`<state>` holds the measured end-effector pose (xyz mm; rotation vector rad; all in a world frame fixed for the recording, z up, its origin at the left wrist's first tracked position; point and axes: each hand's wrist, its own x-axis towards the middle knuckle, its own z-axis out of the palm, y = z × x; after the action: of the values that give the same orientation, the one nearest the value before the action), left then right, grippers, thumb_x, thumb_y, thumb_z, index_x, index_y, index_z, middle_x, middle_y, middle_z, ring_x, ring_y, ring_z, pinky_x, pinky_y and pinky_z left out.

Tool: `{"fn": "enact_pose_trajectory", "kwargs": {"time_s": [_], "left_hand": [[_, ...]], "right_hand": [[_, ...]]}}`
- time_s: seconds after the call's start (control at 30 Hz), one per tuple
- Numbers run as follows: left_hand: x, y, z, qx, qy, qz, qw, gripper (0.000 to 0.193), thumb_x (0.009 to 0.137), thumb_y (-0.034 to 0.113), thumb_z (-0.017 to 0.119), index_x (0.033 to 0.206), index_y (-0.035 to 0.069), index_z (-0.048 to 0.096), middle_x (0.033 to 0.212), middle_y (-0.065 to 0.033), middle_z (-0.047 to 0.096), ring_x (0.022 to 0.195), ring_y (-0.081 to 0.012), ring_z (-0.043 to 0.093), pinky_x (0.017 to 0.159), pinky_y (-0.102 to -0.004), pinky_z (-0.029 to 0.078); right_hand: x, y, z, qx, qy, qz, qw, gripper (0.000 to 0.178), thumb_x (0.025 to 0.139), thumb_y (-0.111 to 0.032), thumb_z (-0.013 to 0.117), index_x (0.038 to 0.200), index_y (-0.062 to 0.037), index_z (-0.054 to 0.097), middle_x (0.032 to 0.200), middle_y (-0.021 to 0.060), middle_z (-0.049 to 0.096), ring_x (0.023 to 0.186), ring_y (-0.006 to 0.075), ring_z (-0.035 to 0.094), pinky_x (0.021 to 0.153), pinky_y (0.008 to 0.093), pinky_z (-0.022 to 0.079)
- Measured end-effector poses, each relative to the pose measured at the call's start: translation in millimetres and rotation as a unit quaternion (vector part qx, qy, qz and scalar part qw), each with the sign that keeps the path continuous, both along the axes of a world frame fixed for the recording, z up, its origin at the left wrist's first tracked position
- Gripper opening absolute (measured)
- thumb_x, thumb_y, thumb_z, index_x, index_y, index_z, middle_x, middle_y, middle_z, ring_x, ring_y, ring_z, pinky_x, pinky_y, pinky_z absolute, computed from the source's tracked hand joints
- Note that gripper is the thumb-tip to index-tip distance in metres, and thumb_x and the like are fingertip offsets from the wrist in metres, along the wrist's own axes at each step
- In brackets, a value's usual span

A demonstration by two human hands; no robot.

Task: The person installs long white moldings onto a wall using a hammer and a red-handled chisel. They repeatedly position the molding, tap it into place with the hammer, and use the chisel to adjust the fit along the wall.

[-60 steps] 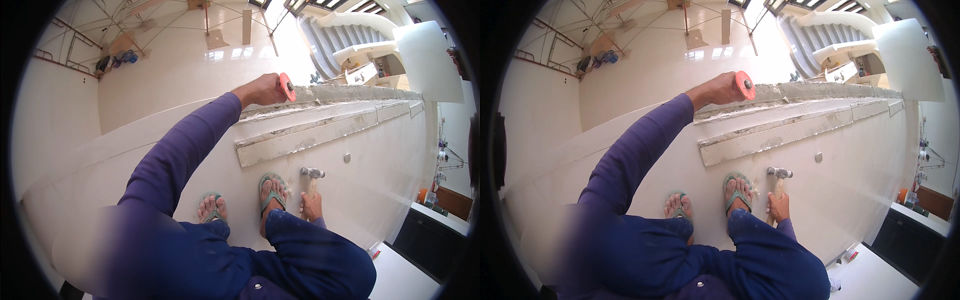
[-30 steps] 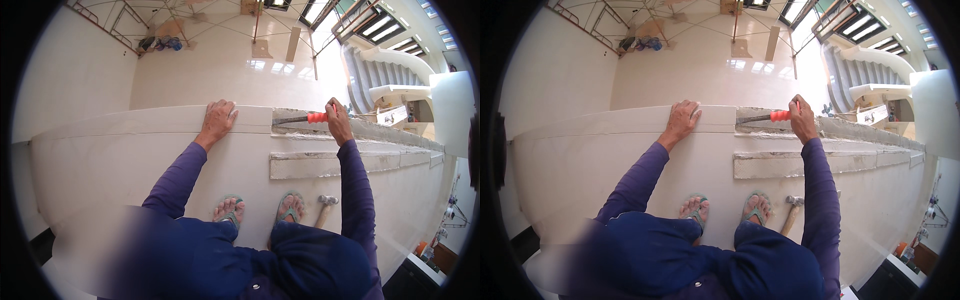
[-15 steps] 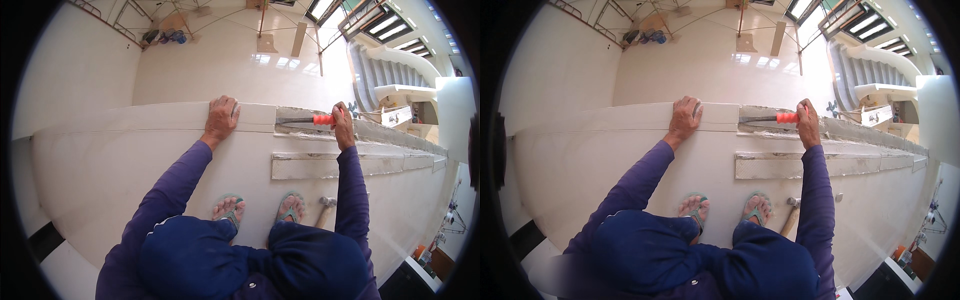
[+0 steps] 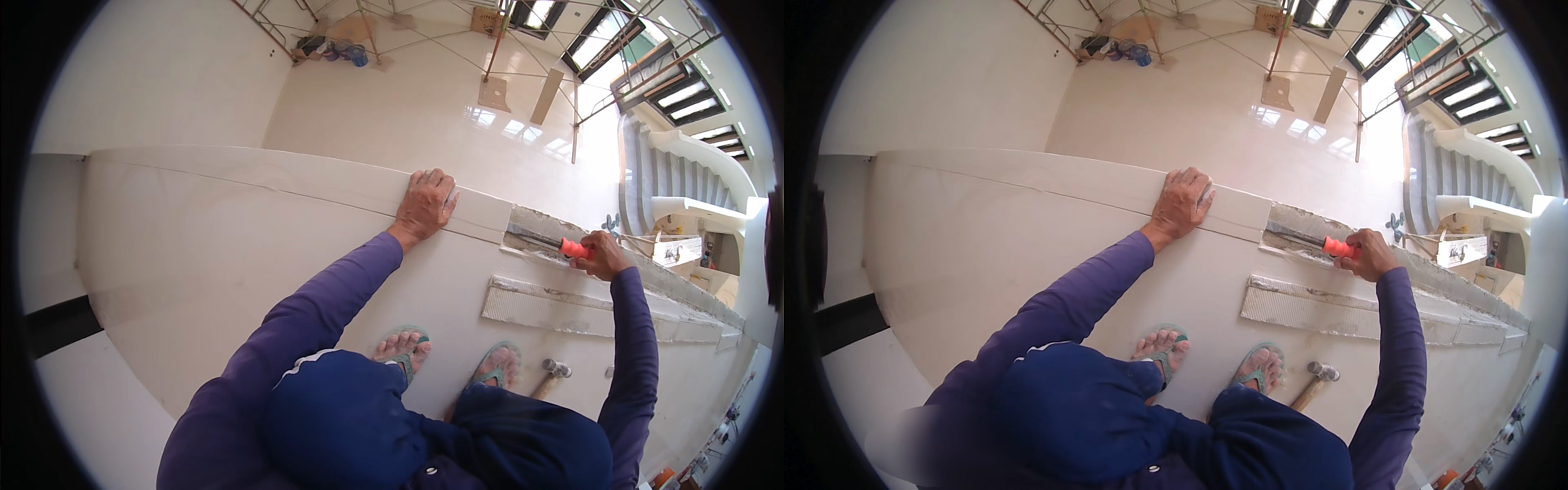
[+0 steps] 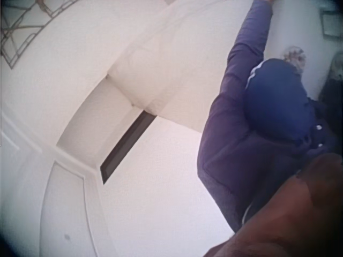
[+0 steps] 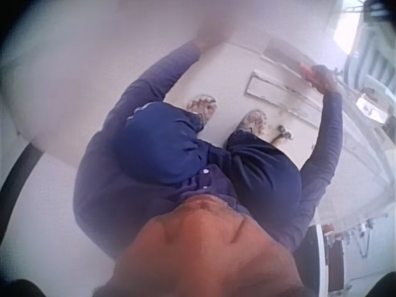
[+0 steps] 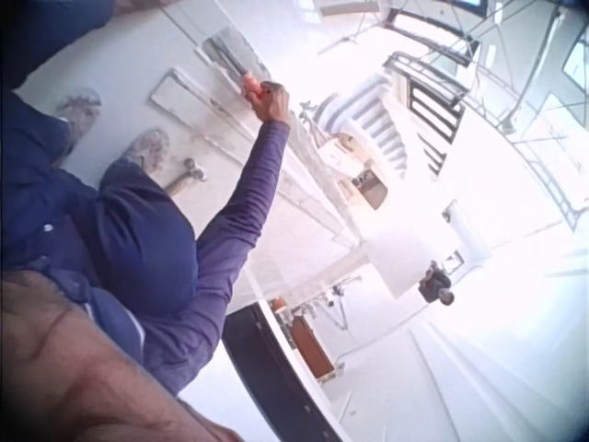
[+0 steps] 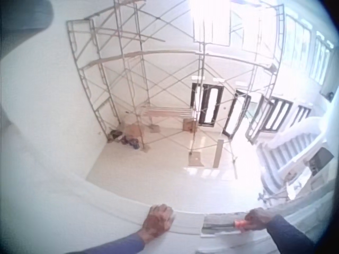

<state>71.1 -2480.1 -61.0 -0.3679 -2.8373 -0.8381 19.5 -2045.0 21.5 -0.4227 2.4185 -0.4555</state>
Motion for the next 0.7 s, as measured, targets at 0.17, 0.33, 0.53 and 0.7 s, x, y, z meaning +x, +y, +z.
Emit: {"fn": "enact_pose_trajectory", "kwargs": {"time_s": [0.17, 0.33, 0.53, 0.7], "left_hand": [[1.8, -3.4, -0.4, -0.007, 0.002, 0.008, 1.000, 0.019, 0.099, 0.019, 0.067, 0.109, 0.003, 0.065, 0.111, -0.0133, 0.062, 0.107, -0.0324, 0.061, 0.104, -0.0459, 0.042], [0.7, -1.0, -1.0, -0.003, -0.006, 0.008, 1.000, 0.020, 0.099, 0.020, 0.067, 0.110, 0.003, 0.065, 0.111, -0.0135, 0.062, 0.107, -0.0328, 0.061, 0.104, -0.0461, 0.042], [2.0, -4.6, 3.4, -0.018, -0.007, 0.004, 1.000, 0.019, 0.098, 0.019, 0.068, 0.109, 0.004, 0.065, 0.110, -0.0140, 0.062, 0.107, -0.0338, 0.060, 0.103, -0.0459, 0.043], [2.4, -4.5, 3.3, -0.010, 0.001, 0.006, 1.000, 0.019, 0.097, 0.018, 0.069, 0.108, 0.004, 0.064, 0.109, -0.0133, 0.062, 0.106, -0.0349, 0.059, 0.102, -0.0458, 0.043]], "right_hand": [[-24.1, -26.8, 22.6, 0.127, 0.125, 0.249, 0.952, 0.025, 0.078, -0.027, 0.082, 0.083, -0.0052, 0.072, 0.075, 0.0146, 0.072, 0.076, 0.0330, 0.072, 0.092, 0.0432, 0.050], [-38.4, -49.9, 11.7, 0.236, 0.050, 0.338, 0.910, 0.024, 0.085, -0.023, 0.074, 0.100, -0.0069, 0.064, 0.077, 0.0126, 0.074, 0.077, 0.0326, 0.074, 0.096, 0.0420, 0.048], [-34.1, -61.4, 13.9, 0.170, -0.159, 0.247, 0.941, 0.032, 0.092, -0.027, 0.075, 0.105, 0.0005, 0.064, 0.079, 0.0142, 0.075, 0.070, 0.0227, 0.079, 0.075, 0.0395, 0.064], [-40.2, -76.9, 10.2, 0.146, -0.253, 0.164, 0.942, 0.021, 0.087, -0.011, 0.066, 0.092, 0.0086, 0.065, 0.076, 0.0161, 0.070, 0.063, 0.0251, 0.076, 0.046, 0.0355, 0.064]]}}
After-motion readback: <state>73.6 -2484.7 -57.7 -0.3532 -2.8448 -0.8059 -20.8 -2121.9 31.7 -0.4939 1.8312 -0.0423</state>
